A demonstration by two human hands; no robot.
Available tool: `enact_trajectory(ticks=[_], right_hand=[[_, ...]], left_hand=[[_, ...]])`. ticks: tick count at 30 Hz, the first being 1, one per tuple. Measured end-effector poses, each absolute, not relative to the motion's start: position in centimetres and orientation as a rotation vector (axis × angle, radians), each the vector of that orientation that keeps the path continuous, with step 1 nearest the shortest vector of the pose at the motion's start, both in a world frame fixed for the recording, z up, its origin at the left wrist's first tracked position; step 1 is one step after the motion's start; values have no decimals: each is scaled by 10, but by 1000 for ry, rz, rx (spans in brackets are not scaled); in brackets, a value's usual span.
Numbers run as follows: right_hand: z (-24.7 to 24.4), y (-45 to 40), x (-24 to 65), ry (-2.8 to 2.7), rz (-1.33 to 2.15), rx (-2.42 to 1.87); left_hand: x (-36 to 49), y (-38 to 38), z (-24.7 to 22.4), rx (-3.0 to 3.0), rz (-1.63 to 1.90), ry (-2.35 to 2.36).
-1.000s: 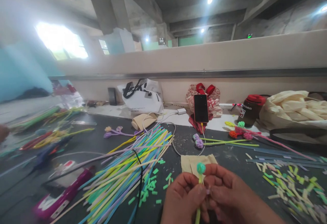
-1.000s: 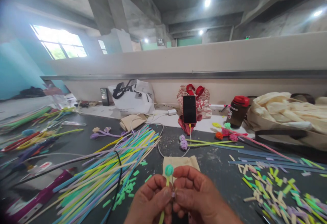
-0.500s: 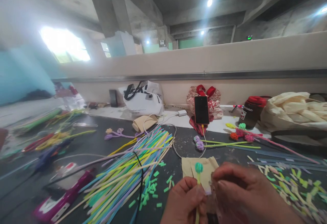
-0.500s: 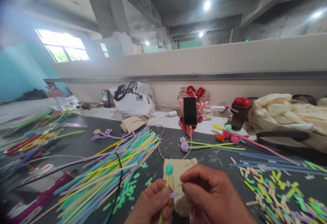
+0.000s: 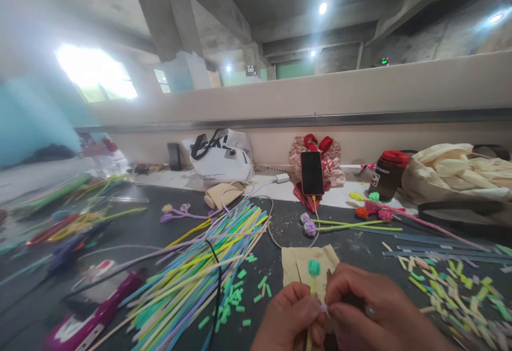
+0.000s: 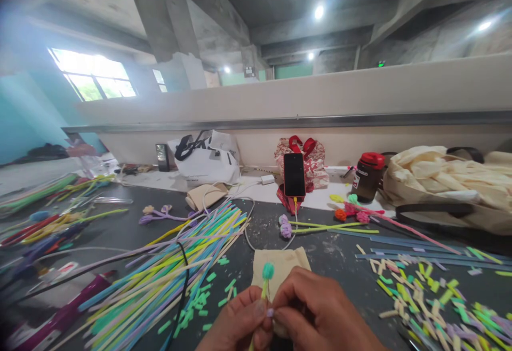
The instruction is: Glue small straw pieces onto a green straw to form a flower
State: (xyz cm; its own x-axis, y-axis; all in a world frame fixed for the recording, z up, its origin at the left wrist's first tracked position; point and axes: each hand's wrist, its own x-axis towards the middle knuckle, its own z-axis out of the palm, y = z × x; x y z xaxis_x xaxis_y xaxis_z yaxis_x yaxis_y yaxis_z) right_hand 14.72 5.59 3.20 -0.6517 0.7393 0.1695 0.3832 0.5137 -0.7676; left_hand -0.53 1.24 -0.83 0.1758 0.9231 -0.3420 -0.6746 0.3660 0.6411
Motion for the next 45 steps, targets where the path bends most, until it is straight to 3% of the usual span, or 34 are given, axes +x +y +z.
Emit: enact_trajectory(ticks=[6, 15, 23, 30, 35, 45], right_hand=[[39, 65, 157, -2317, 1009, -908], [45, 78, 174, -2415, 748, -806], [50, 84, 179, -2449, 516, -528], [53, 86, 181, -2538, 617, -527], [57, 91, 182, -2428, 824, -695], [20, 86, 167, -1382, 1860, -797]], left_hand=[[-5, 10, -6, 502, 1244, 922], [-4, 11, -15, 604, 1412, 1100], [-5, 11, -14, 733, 1320, 1202], [-3, 9, -13, 848, 1258, 1280], [-6, 7, 1, 761, 1297, 1226], [-20, 2, 24, 503, 1385, 904]])
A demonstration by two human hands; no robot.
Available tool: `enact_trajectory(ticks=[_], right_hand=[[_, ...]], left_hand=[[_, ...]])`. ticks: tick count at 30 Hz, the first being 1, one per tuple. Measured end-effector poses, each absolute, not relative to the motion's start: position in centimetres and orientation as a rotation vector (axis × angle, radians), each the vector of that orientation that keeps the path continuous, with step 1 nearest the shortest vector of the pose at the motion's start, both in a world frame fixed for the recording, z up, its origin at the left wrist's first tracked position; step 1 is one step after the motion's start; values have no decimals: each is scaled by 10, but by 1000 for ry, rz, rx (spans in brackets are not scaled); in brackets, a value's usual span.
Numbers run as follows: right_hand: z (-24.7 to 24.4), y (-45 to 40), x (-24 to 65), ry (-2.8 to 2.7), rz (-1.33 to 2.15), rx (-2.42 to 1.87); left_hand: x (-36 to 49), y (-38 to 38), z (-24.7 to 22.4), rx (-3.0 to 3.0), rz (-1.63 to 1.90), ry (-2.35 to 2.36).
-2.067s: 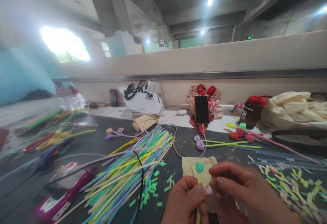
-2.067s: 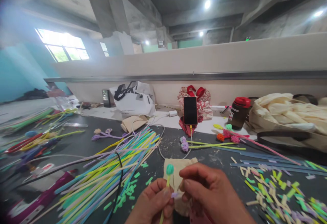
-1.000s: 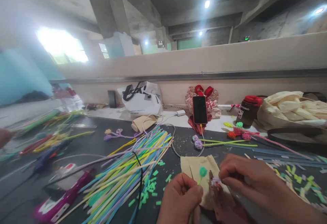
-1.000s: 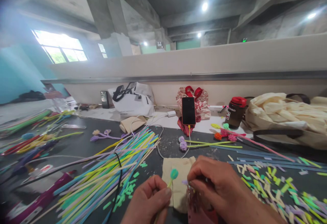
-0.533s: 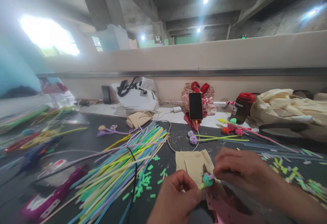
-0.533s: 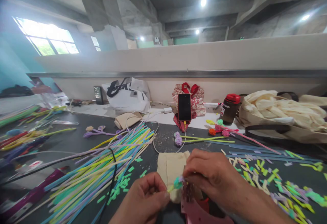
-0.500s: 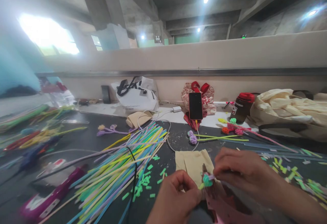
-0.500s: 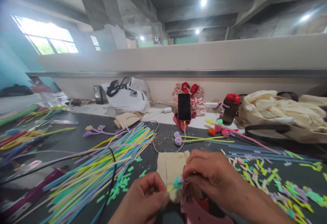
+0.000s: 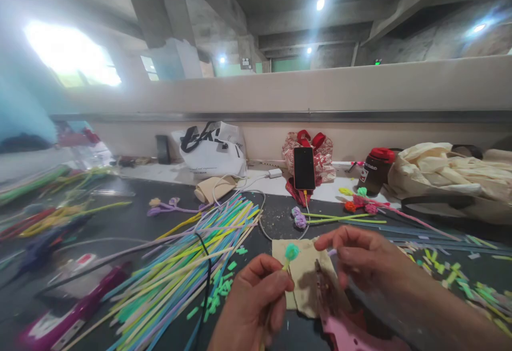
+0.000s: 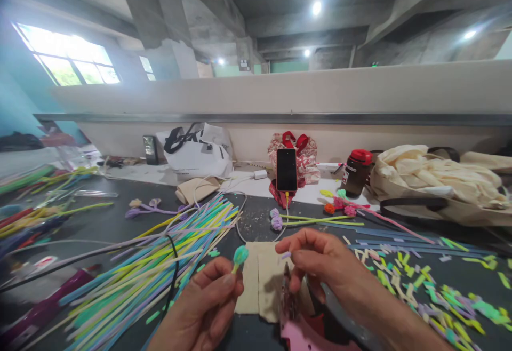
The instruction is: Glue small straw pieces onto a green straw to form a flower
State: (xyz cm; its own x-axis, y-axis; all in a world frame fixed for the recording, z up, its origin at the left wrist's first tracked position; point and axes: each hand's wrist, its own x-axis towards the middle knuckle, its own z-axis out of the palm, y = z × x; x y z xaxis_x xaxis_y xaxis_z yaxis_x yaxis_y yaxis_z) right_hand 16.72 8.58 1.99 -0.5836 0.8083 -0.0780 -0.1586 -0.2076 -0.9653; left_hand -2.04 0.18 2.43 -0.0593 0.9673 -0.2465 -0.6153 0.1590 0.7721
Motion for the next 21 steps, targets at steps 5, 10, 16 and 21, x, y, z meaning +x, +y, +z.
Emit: enact_trajectory(ticks=[5, 10, 16, 21], right_hand=[[16, 79, 160, -1347, 1977, -754], [14, 78, 159, -1330, 1932, -794], [9, 78, 156, -1310, 1978, -758], [35, 67, 162, -1594, 1877, -741]], left_hand=[[-14, 1, 21, 474, 1400, 831], [-10, 2, 16, 455, 1367, 833], [-10, 4, 16, 424, 1362, 787], [-10, 5, 13, 415, 1380, 884]])
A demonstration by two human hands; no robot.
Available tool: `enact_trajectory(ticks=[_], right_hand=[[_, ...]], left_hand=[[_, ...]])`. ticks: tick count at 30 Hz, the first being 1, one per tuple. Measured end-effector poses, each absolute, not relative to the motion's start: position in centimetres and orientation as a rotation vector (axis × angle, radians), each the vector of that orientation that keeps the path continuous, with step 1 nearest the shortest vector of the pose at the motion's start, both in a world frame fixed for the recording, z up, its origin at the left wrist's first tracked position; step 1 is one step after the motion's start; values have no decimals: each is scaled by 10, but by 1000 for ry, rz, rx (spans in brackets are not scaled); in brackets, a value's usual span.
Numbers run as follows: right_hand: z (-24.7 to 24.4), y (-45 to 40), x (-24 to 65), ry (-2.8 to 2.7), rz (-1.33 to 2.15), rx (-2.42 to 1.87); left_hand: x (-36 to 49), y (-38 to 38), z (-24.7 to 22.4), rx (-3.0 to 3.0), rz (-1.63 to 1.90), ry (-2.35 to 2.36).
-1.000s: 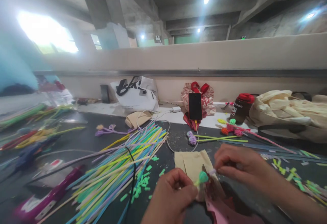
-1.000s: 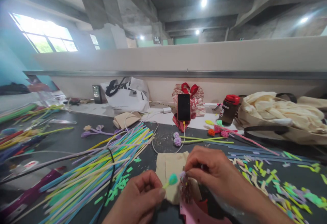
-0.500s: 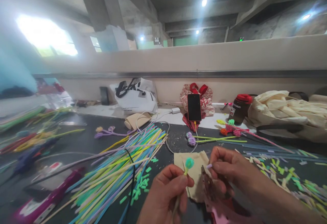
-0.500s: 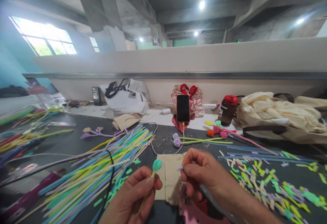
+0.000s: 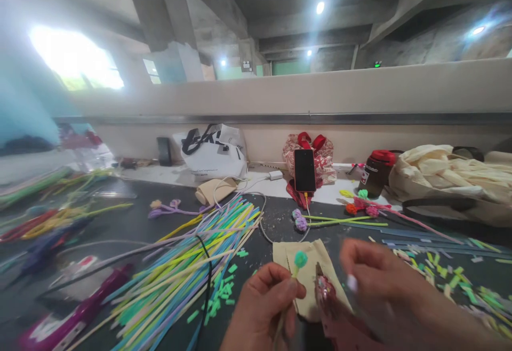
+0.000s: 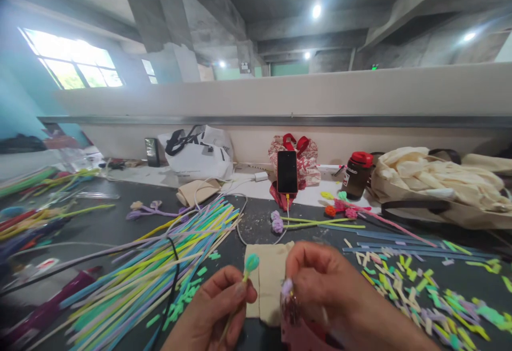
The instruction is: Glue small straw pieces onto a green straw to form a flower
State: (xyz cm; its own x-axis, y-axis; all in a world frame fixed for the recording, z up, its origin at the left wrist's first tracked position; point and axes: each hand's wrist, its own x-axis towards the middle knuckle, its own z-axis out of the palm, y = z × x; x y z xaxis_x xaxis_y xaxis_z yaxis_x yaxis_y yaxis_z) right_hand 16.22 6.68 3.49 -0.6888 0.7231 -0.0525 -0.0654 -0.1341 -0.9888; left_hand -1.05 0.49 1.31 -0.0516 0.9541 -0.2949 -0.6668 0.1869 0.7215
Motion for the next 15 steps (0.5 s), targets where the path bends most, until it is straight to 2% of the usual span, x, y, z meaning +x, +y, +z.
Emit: enact_trajectory(ticks=[3, 6, 8, 15], right_hand=[[61, 64, 171, -2299, 1484, -749], [75, 66, 177, -2424, 1226, -745], [75, 69, 178, -2282, 1315, -738], [37, 67, 163, -1504, 2031, -718]], left_hand=[[-9, 5, 11, 461, 1400, 938], [-8, 4, 15, 482, 1439, 956], [-7, 2, 19, 467, 1476, 930], [-10, 0, 27, 435, 1492, 930]])
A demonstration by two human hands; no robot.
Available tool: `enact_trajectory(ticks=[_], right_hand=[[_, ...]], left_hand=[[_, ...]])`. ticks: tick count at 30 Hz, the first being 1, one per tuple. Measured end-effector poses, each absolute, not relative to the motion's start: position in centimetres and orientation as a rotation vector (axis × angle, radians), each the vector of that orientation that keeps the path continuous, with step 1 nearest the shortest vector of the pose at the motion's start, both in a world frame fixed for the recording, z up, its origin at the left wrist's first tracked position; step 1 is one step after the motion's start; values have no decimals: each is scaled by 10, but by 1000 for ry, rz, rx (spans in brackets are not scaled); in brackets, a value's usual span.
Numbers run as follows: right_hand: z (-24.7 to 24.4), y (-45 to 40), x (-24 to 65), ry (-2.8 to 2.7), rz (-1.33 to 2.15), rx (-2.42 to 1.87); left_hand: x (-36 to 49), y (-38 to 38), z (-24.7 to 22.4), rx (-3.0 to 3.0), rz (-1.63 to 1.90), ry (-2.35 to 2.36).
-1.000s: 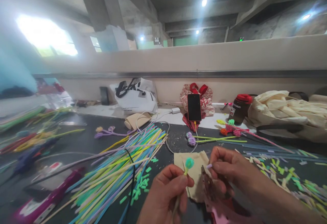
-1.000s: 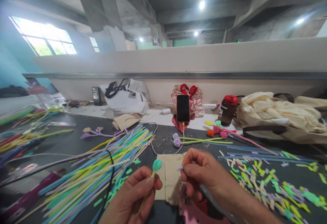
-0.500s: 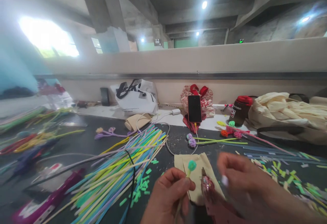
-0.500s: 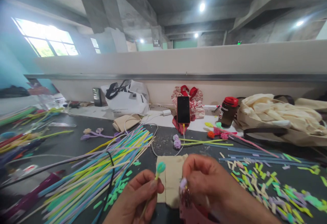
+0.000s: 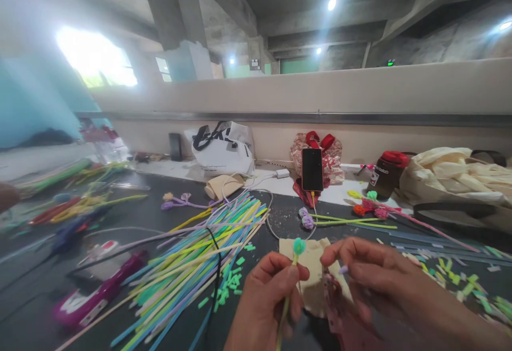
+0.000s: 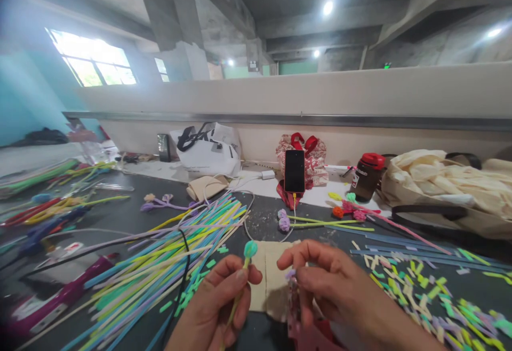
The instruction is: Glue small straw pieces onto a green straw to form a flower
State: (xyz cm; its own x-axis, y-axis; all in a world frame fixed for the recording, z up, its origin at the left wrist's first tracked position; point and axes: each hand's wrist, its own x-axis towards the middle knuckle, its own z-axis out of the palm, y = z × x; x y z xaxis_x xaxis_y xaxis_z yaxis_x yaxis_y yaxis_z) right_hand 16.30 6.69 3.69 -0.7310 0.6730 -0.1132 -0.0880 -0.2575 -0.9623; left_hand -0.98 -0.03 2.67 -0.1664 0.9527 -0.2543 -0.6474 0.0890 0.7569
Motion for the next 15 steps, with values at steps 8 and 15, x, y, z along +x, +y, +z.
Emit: enact_trajectory(ticks=[8, 15], right_hand=[[32, 64, 162, -1648, 1698, -829], [70, 70, 179, -2257, 870, -727]], left_hand=[[-9, 2, 18, 534, 1408, 1024], [-5, 3, 14, 683, 1358, 1167]])
